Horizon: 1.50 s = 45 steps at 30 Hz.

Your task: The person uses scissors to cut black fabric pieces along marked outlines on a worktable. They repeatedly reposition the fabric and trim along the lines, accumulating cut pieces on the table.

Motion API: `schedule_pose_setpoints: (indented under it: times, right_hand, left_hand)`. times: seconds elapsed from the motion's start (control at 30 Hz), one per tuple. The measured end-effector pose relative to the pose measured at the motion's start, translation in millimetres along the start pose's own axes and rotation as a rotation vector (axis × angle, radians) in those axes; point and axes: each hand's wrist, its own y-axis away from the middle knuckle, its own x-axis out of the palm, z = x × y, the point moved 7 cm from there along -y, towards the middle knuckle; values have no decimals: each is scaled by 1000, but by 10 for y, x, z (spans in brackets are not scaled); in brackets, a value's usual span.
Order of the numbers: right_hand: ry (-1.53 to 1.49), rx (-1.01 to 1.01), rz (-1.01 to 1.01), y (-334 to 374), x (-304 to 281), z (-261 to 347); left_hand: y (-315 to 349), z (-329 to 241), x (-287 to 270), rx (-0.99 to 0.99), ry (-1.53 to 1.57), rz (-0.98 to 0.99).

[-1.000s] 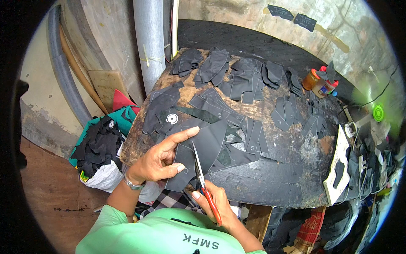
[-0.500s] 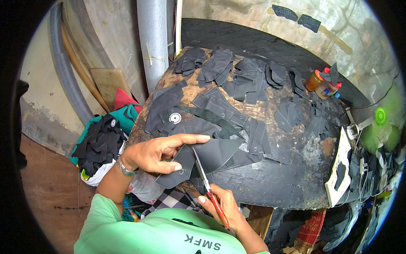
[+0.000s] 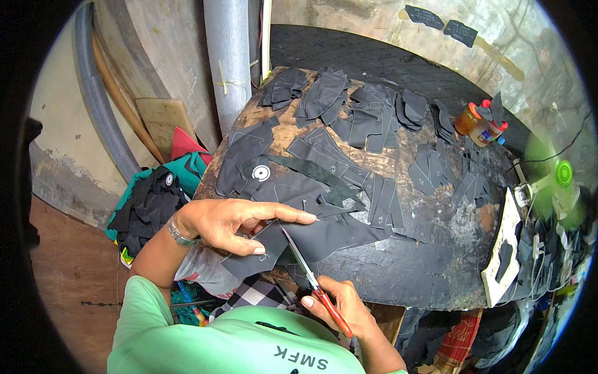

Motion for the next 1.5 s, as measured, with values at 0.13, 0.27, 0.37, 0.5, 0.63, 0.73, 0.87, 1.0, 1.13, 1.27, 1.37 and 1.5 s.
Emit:
schedule_pose_setpoints:
  times: [0.13,0.27,0.37,0.5,0.63,0.73,0.87,1.0,1.13,1.27,1.37,1.5]
  right_hand:
    - [-35,9,27,-21,3,10]
    - [39,-71,17,-65,-4,60]
    - [50,-67,6,-72,-12,60]
    - [41,-92,-24,-74,-16,81]
    - [66,-40,-36,-60,-49,49]
    - [73,-55,-34,-66,-75,76]
    - [93,-31,-32,-71,-122,121]
    - [159,-9,-50,-106,-160,103]
    - [162,56,-171,-102,-275,-87]
    - [84,39,-307,-58,-424,-214]
    - [91,-32,-412,-105,-465,-168]
    - [-133,-127,-382,-290,-378,-96]
  left_hand:
    - [-1,-32,5,-47,-28,15]
    - [-34,-48,61,-56,111,24]
    - [-39,-23,90,-77,180,44]
    - [-43,37,111,-81,212,62]
    - [-51,76,109,-50,192,80]
    - [-46,72,94,-34,168,86]
    - [-67,83,79,-56,174,101]
    - [-60,208,-23,-143,43,92]
    - [-122,328,-207,-64,-80,-140]
    - [-93,525,-239,-312,-189,-390]
    - [-105,422,-99,-302,-439,-536]
    - [-372,248,267,52,-424,-392]
